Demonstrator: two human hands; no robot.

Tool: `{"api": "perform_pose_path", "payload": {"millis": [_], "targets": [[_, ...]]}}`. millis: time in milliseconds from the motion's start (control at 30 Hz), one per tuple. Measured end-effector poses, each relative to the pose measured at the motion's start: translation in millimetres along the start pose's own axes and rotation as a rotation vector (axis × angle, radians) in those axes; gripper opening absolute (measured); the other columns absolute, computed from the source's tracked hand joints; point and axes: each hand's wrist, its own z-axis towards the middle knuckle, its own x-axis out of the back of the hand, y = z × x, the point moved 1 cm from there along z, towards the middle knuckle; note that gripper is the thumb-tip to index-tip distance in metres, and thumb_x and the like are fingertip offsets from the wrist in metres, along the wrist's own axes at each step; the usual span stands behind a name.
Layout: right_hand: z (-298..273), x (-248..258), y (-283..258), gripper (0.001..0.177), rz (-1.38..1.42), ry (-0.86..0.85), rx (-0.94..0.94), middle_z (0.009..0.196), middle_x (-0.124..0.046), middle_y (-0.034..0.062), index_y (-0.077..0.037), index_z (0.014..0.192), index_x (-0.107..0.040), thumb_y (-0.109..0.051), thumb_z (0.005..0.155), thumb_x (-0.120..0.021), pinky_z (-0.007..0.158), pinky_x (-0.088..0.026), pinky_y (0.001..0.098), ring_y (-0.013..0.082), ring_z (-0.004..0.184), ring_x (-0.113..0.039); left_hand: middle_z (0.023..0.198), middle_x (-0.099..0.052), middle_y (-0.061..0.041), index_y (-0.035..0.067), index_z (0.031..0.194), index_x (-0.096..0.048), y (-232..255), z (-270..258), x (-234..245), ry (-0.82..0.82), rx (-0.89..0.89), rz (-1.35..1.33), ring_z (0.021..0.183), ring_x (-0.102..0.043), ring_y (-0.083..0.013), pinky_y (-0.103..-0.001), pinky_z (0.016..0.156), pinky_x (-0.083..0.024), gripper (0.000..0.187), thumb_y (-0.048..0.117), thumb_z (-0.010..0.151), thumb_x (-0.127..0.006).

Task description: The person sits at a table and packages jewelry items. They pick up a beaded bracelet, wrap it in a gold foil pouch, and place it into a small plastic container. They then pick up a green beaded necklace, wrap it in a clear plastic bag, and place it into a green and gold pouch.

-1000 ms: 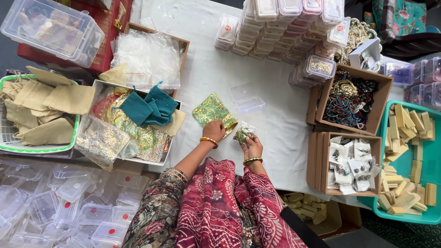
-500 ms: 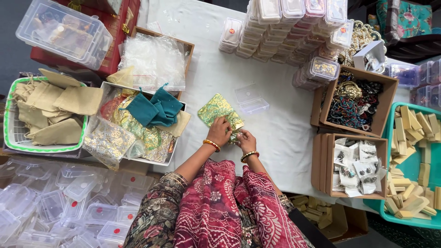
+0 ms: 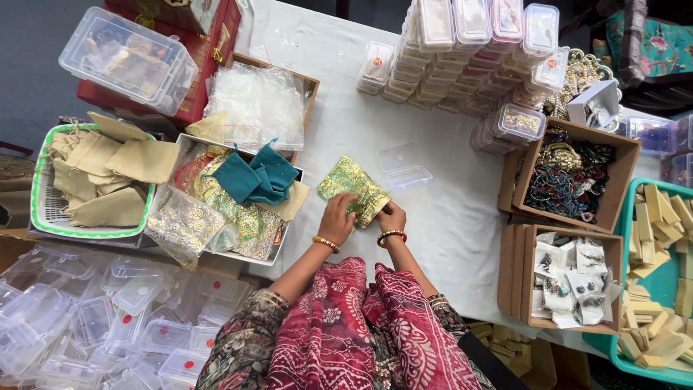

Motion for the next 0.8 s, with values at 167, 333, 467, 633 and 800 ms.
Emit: {"api": "perform_pose_path", "payload": {"millis": [167,333,467,633,800], "targets": [[10,-9,7,0.027,-0.151,-0.022,0.092,0.101,-0.078,0.0098,0.001,0.112,-0.073,0.006,0.085,-0.072,0.078,-0.059,0.0292,0.0158,0.088,-0.073,0.138,-0.054,-0.017,0.009,0.133,-0.057,-4,-17,15,0.094,0.050,0.029,0.135,-0.048,-0.0367,-0.048,0.117,-0.037,0.048,0.005,0.086,-0.064],[23,-17,28,0.039,0.137,-0.093,0.255,0.115,-0.072,0.0111,0.002,0.124,-0.062,0.007,0.085,-0.067,0.084,-0.059,0.0287,0.0150,0.099,-0.071,0.141,-0.052,-0.016,0.009,0.136,-0.055,0,-21,17,0.105,-0.021,0.130,0.139,-0.044,-0.0367,-0.050,0.119,-0.033,0.053,0.005,0.084,-0.063],[21,-16,32,0.042,0.490,-0.200,0.004,0.118,-0.071,0.0081,-0.004,0.135,-0.057,-0.006,0.094,-0.060,0.081,-0.058,0.0281,0.0141,0.097,-0.069,0.143,-0.050,-0.016,0.009,0.143,-0.049,3,-27,16,0.072,-0.029,0.105,0.141,-0.042,-0.0355,-0.050,0.121,-0.030,0.058,0.006,0.086,-0.061],[20,-19,29,0.040,0.389,-0.052,0.061,0.106,-0.074,0.0104,0.003,0.135,-0.060,-0.017,0.102,-0.067,0.079,-0.058,0.0293,0.0135,0.091,-0.069,0.143,-0.049,-0.015,0.011,0.147,-0.046,-4,-31,18,0.081,-0.001,0.159,0.143,-0.040,-0.0346,-0.052,0.123,-0.026,0.061,0.010,0.088,-0.060],[4,-30,18,0.050,0.144,-0.150,0.217,0.109,-0.076,0.0074,0.003,0.130,-0.059,-0.008,0.086,-0.081,0.083,-0.058,0.0269,0.0125,0.096,-0.072,0.145,-0.048,-0.015,0.013,0.147,-0.045,-4,-34,15,0.064,-0.033,0.193,0.144,-0.038,-0.0342,-0.055,0.122,-0.024,0.060,0.013,0.089,-0.061]]}}
